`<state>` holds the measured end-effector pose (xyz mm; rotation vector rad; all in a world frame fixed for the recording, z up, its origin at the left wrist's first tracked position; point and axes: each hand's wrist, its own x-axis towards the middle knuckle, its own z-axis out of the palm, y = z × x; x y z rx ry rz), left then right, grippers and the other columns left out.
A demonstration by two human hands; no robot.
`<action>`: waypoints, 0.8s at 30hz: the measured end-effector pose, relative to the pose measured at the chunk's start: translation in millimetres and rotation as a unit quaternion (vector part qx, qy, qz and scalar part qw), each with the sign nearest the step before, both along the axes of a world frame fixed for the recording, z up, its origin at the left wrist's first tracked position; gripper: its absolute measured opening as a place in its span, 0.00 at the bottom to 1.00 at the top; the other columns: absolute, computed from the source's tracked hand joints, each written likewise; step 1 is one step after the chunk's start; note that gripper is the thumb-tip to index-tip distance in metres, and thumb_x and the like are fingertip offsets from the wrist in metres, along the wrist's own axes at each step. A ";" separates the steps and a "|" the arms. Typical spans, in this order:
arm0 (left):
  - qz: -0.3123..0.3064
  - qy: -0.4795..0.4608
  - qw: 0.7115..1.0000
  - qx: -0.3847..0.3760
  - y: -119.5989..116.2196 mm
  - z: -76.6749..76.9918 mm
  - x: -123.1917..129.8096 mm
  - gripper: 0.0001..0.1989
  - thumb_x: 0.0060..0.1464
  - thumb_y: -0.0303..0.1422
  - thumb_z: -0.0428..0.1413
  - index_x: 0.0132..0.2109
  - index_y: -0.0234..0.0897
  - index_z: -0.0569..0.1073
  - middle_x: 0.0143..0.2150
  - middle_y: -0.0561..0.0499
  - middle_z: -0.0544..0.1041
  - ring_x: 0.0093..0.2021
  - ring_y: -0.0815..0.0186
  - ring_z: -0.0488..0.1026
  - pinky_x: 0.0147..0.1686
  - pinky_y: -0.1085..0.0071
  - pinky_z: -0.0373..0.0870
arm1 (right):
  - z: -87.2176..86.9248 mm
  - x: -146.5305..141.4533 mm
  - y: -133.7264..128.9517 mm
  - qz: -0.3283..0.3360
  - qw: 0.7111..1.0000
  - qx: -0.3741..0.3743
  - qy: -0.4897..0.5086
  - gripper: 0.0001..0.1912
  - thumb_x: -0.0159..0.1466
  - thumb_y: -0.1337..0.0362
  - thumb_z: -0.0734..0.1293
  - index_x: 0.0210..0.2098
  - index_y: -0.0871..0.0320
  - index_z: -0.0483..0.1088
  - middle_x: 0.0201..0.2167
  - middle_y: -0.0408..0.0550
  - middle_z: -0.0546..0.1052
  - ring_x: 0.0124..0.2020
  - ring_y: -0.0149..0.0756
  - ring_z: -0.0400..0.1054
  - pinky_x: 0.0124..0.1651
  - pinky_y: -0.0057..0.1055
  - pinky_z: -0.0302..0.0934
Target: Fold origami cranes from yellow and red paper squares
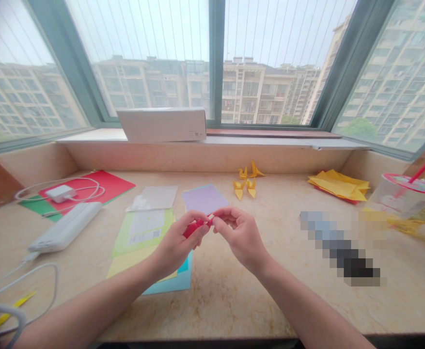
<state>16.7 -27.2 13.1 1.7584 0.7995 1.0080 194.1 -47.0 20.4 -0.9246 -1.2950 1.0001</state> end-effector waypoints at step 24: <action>0.092 0.018 0.990 0.104 -2.5 0.6 2.9 0.08 0.63 0.36 0.56 0.43 0.37 0.74 0.29 0.54 0.72 0.27 0.71 0.65 0.30 0.74 0.63 | -0.3 -6.6 -2.9 -0.002 1.000 -0.015 -0.017 0.11 0.61 0.56 0.73 0.37 0.57 0.80 0.34 0.48 0.82 0.29 0.32 0.71 0.36 0.32 0.68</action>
